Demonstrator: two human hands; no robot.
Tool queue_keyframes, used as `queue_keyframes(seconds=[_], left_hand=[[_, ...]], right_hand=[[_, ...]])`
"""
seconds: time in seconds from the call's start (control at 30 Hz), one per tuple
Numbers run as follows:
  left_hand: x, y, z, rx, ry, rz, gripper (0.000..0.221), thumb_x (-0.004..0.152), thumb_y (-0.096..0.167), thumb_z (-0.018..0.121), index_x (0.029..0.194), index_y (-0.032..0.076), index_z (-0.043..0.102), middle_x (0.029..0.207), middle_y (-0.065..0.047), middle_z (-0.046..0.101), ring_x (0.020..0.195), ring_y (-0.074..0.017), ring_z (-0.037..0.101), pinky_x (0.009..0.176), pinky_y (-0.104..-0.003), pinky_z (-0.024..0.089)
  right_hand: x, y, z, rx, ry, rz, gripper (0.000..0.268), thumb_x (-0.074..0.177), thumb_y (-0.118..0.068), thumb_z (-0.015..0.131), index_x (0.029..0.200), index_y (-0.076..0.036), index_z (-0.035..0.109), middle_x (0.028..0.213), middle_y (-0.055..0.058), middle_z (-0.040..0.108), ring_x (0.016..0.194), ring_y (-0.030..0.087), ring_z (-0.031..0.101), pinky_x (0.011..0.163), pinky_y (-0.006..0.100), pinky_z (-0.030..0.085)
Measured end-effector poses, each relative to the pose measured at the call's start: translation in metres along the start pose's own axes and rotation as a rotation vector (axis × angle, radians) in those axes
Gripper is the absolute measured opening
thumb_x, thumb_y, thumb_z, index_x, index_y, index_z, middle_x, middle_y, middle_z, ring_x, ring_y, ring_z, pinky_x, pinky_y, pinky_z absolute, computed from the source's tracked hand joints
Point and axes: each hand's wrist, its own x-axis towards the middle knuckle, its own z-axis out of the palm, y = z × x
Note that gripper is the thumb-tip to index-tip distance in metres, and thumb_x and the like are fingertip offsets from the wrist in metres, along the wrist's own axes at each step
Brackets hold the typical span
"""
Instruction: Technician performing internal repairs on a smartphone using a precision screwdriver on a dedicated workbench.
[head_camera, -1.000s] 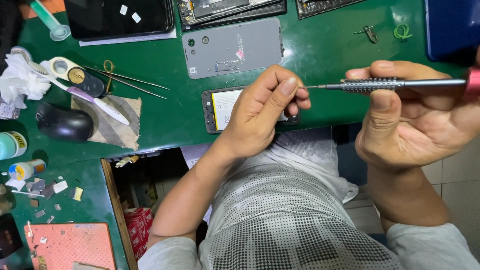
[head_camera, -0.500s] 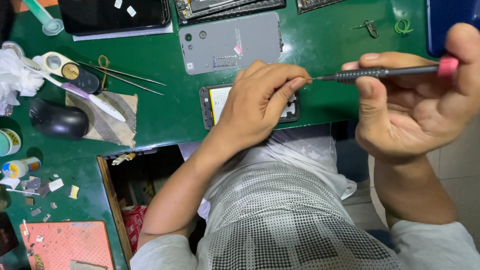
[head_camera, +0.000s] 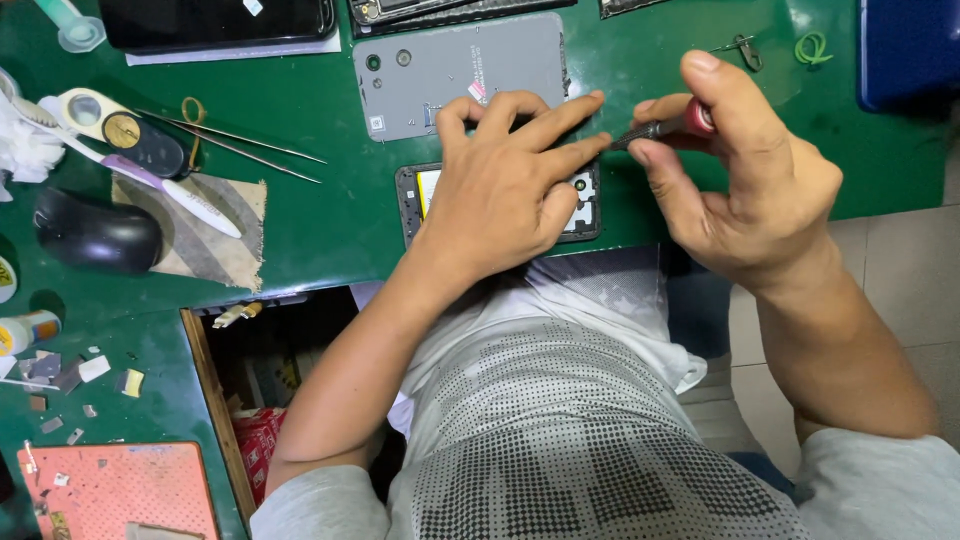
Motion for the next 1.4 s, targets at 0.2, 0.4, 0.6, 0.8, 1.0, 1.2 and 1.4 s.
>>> queue_keyframes(seconds=[0.2,0.4,0.6,0.8,1.0,1.2,1.4], left_hand=[[-0.001,-0.001,0.001,-0.014,0.016,-0.005,0.036,0.071,0.018,0.046,0.1,0.021,0.066,0.119,0.005,0.051,0.094,-0.02,0.047,0.072,-0.044,0.025],[-0.002,-0.003,0.002,-0.024,0.029,0.001,0.035,0.071,0.017,0.046,0.099,0.021,0.067,0.119,0.005,0.05,0.094,-0.0203,0.047,0.068,-0.043,0.024],[-0.004,-0.005,0.003,-0.049,0.038,-0.01,0.034,0.071,0.017,0.047,0.099,0.022,0.066,0.119,0.005,0.05,0.094,-0.0202,0.047,0.071,-0.044,0.025],[-0.004,-0.004,0.001,-0.091,0.029,-0.047,0.034,0.07,0.018,0.046,0.1,0.018,0.064,0.117,0.005,0.052,0.093,-0.0185,0.048,0.074,-0.044,0.025],[-0.004,-0.005,0.006,-0.053,0.167,-0.025,0.01,0.081,0.027,0.059,0.087,0.019,0.061,0.101,0.006,0.056,0.089,-0.0169,0.049,0.071,-0.041,0.023],[0.008,0.0,0.003,0.262,0.281,0.113,0.024,0.076,0.006,0.058,0.058,0.021,0.054,0.074,0.007,0.05,0.073,-0.0157,0.046,0.07,-0.037,0.025],[0.013,0.01,0.001,0.49,0.169,0.148,0.018,0.083,0.013,0.049,0.067,0.021,0.049,0.072,0.004,0.042,0.071,-0.0148,0.045,0.074,-0.033,0.027]], right_hand=[[0.0,0.001,0.002,-0.107,-0.034,-0.023,0.041,0.092,0.009,0.068,0.12,0.013,0.038,0.113,0.026,0.054,0.088,0.031,0.067,0.074,0.03,0.053],[-0.002,0.001,0.003,-0.148,-0.069,-0.001,0.041,0.092,0.003,0.067,0.122,0.009,0.039,0.105,0.021,0.063,0.086,0.024,0.066,0.075,0.027,0.051],[0.0,-0.002,0.003,-0.008,-0.05,0.0,0.041,0.09,0.011,0.064,0.12,0.012,0.036,0.101,0.03,0.058,0.087,0.032,0.065,0.075,0.031,0.053],[-0.011,0.0,0.007,0.162,0.069,0.092,0.046,0.088,0.018,0.058,0.122,0.011,0.027,0.123,0.025,0.034,0.088,0.039,0.06,0.079,0.044,0.058],[-0.03,0.012,0.021,0.298,0.373,0.202,0.052,0.09,0.015,0.049,0.131,-0.003,0.021,0.105,0.035,0.043,0.086,0.041,0.054,0.08,0.053,0.056],[-0.042,0.019,0.032,0.365,0.544,0.324,0.051,0.094,0.015,0.051,0.131,-0.007,0.024,0.133,0.015,0.033,0.091,0.04,0.052,0.079,0.054,0.056],[-0.044,0.021,0.032,0.382,0.543,0.334,0.051,0.092,0.014,0.053,0.131,-0.004,0.025,0.138,0.006,0.029,0.092,0.04,0.055,0.079,0.053,0.058]])
